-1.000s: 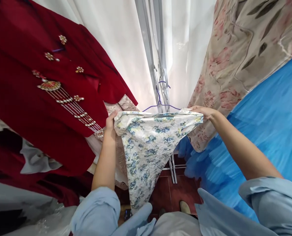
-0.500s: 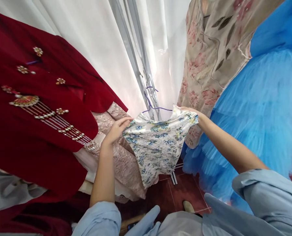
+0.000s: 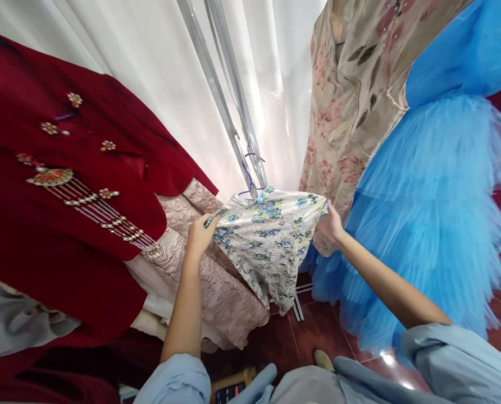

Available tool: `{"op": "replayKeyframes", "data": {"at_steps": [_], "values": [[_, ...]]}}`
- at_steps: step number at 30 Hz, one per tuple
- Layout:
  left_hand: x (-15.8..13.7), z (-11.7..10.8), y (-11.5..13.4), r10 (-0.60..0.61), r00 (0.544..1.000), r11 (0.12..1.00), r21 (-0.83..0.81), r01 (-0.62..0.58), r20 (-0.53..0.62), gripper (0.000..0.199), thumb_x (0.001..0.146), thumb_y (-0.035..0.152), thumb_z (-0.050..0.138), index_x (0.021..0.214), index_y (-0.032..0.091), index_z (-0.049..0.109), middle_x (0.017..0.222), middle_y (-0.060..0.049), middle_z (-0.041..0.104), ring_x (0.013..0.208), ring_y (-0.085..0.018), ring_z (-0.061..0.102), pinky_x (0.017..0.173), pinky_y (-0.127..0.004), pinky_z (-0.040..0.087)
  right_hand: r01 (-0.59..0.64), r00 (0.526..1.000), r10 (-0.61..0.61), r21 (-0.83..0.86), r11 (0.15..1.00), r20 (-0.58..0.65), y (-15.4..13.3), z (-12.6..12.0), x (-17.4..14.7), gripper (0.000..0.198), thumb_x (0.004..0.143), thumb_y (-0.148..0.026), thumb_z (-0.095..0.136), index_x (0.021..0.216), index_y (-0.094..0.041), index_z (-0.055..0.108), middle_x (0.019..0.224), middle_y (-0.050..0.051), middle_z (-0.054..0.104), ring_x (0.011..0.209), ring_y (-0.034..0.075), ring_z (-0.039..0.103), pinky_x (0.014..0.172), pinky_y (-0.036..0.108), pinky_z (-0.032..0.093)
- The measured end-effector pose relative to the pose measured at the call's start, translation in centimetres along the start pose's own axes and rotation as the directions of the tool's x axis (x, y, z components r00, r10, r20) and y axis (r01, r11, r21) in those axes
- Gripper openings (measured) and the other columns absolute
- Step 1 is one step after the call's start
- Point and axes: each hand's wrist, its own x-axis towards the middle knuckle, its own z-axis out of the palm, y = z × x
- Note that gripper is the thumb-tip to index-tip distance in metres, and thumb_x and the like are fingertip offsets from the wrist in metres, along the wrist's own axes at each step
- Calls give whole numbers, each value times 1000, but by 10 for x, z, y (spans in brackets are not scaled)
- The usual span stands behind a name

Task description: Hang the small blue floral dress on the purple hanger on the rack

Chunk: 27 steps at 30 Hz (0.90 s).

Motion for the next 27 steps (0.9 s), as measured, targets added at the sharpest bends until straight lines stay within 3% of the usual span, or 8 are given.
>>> {"op": "replayKeyframes", "data": {"at_steps": [2, 5, 9, 14, 19, 21, 24, 27], "values": [[-12, 5, -13, 60, 997, 994, -91, -63, -38, 30, 90, 45, 59, 81, 18, 69, 75, -2, 64, 75, -18, 57, 72, -27, 42, 132, 986, -136, -42, 990, -98, -7, -12, -8, 67, 92, -75, 41, 137, -26, 53, 137, 11, 61, 127, 31, 58, 99, 46, 53], [-26, 16, -21, 54, 984, 978, -189, -86, -171, 32, 88, 45, 59, 88, 16, 72, 91, -7, 71, 87, -22, 63, 82, -30, 47, 284, 919, -348, -303, 910, -184, -17, -21, -10, 78, 80, -66, 68, 142, -26, 45, 147, 10, 53, 137, 31, 48, 113, 43, 41], [-28, 20, -15, -63, 987, 962, -274, 21, -147, 38, 88, 49, 57, 92, 15, 74, 86, -6, 72, 85, -23, 64, 79, -31, 49, 249, 857, -419, -470, 847, -300, -15, -18, -1, 75, 80, -58, 71, 139, -22, 43, 139, 13, 55, 128, 30, 52, 112, 43, 41], [-22, 15, -7, -43, 999, 933, -357, 35, -13, 35, 83, 48, 63, 91, 15, 75, 92, -7, 74, 87, -23, 66, 79, -31, 51, 146, 667, -498, -558, 817, -554, 27, 1, -13, 64, 85, -56, 63, 134, -20, 42, 129, 15, 52, 118, 29, 54, 106, 45, 43], [-27, 23, -14, -124, 989, 920, -384, 82, -86, 39, 80, 50, 64, 88, 13, 74, 87, -10, 75, 81, -23, 68, 73, -31, 52, 118, 854, -386, -592, 797, -349, 71, 28, -18, 64, 79, -62, 66, 123, -19, 50, 122, 17, 58, 115, 31, 54, 104, 46, 42], [-30, 23, -15, -58, 980, 962, -272, 4, -191, 34, 84, 45, 62, 90, 14, 76, 92, -11, 76, 87, -25, 70, 82, -34, 53, 46, 888, -316, -618, 785, -334, 73, 32, -8, 60, 75, -63, 69, 112, -18, 55, 111, 15, 62, 109, 32, 55, 99, 43, 44], [-33, 13, -14, 123, 950, 988, -53, -144, -287, 26, 90, 35, 59, 95, 17, 77, 98, -12, 77, 94, -25, 71, 92, -35, 51, -35, 961, -157, -668, 743, -226, 67, 26, 8, 46, 77, -65, 64, 74, -22, 51, 74, 5, 55, 86, 26, 55, 79, 34, 44], [-35, -4, -12, 250, 928, 968, 52, -246, -278, 26, 94, 31, 55, 100, 19, 77, 99, -11, 77, 93, -24, 71, 93, -34, 51, 67, 996, -93, -668, 742, -4, 60, 8, 8, 52, 79, -67, 61, 57, -23, 42, 68, 2, 49, 78, 22, 52, 74, 32, 42]]}}
